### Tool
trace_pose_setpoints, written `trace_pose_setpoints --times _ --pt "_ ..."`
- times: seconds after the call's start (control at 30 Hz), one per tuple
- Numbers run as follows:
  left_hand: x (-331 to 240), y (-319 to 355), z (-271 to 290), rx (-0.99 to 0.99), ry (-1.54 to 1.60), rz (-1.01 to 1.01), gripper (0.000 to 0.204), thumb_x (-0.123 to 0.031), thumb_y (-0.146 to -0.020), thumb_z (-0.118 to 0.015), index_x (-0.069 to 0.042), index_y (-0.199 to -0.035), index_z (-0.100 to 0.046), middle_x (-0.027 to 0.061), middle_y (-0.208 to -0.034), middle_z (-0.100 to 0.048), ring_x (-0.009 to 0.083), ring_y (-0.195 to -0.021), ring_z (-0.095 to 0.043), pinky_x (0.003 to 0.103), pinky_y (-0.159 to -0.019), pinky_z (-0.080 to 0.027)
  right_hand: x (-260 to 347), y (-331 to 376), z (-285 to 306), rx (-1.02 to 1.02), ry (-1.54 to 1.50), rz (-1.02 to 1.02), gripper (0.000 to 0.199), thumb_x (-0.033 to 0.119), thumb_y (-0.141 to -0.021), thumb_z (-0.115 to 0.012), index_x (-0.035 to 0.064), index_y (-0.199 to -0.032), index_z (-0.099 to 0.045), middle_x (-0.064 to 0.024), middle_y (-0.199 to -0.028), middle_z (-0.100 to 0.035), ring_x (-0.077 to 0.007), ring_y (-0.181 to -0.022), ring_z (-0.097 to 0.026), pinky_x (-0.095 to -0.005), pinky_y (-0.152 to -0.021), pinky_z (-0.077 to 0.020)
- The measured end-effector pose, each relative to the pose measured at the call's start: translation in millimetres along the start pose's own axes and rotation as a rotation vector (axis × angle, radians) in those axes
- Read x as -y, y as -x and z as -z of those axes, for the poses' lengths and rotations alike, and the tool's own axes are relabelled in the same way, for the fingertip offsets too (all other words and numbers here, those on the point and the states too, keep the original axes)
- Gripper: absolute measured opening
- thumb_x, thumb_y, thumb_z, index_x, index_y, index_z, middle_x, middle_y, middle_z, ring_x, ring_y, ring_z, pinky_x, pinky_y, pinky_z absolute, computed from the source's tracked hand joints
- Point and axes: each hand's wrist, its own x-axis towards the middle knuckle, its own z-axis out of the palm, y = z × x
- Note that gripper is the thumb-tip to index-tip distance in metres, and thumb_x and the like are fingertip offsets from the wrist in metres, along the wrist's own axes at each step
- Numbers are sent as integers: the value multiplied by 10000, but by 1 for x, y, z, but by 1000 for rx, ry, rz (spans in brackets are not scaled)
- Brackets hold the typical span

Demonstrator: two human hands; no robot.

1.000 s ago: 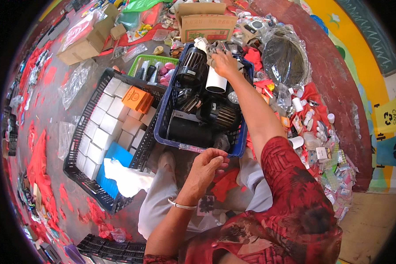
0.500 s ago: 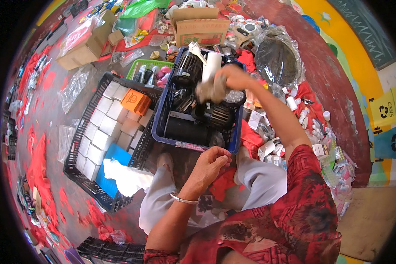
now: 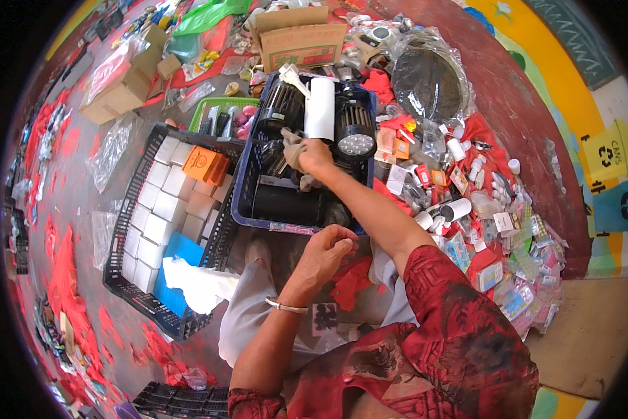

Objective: The person wipes a white light fixture with a grey cloth, cleaning the outer surface and the inner rim. They luego place the fixture into a black plastic crate and briefly handle another item from the floor.

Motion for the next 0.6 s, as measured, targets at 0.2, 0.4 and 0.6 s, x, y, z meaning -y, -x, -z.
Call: trace_pose_setpoints --times 0.2,0.4,0.6 --pt "1 -8 -1 -42 143 -20 206 -198 -865 -484 -58 -993 -564 39 -919 -593 159 -848 -571 296 -724 -456 -21 50 127 495 -1348 -518 328 -54 -690 -566 -9 -1012 -609 -129 -947 -649 -253 -833 -640 -378 -795 -519" --pt "-22 -21 -18 -334 770 147 647 -550 -850 -428 -101 -1312 -371 108 -1422 -244 314 -1270 -313 533 -897 -394 4 144 173 391 -1615 -281 427 -25 -731 -552 -12 -1158 -526 -135 -1116 -592 -283 -1016 -582 -398 -909 -462" --pt "-5 -33 -40 -121 722 -222 593 -524 -883 -388 -88 -1283 -435 105 -1242 -508 266 -1139 -488 398 -994 -375 2 194 152 99 -904 190 499 167 -689 -737 27 -1129 -549 -86 -1035 -621 -162 -927 -576 -308 -846 -455"
